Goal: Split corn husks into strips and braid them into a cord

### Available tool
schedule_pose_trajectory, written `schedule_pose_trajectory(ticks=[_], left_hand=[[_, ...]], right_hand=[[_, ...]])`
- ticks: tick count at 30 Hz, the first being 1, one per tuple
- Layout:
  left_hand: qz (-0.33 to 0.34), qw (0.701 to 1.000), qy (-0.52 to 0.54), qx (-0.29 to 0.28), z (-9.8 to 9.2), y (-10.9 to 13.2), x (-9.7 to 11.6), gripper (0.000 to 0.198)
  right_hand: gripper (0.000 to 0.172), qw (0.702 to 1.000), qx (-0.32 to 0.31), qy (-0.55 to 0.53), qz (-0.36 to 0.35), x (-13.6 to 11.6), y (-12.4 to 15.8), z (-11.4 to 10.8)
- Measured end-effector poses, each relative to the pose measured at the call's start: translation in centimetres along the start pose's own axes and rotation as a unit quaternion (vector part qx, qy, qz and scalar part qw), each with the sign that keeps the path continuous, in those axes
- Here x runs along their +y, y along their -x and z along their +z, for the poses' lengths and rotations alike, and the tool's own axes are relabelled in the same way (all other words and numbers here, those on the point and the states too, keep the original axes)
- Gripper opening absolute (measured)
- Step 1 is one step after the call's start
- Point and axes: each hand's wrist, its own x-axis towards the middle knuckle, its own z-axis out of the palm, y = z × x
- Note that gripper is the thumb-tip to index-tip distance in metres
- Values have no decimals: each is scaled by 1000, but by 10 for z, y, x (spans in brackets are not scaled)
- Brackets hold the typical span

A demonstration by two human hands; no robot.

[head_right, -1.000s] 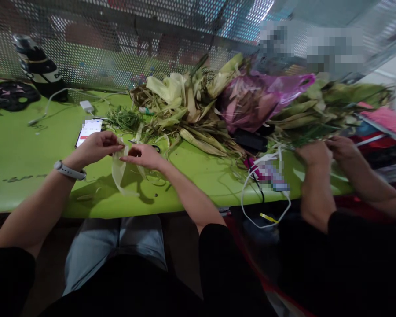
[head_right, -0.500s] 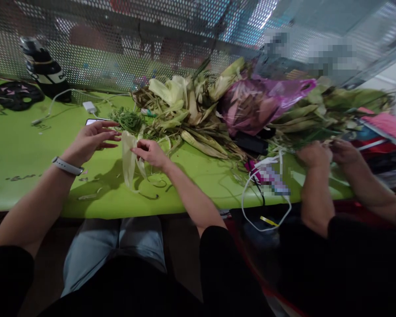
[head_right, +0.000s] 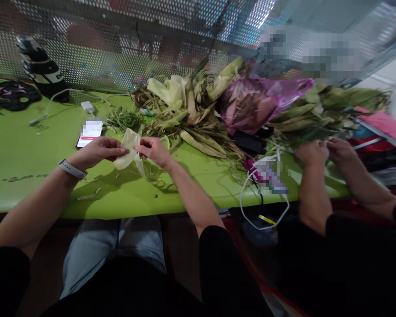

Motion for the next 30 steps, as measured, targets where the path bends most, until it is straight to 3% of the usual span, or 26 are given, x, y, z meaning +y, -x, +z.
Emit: schedule_pose_trajectory(ticks=[8,19,30], left_hand=[[20,998,38,43,10,-1,-3,35],[18,1000,19,6,8,0,-3,35],[11,1000,-3,12,11,2,0,28]], right_hand=[[47,998,-30,-24,42,3,-2,5],[44,999,-34,-25,30,1,-2,5],[41,999,-39,-12,32,5,-2,3]])
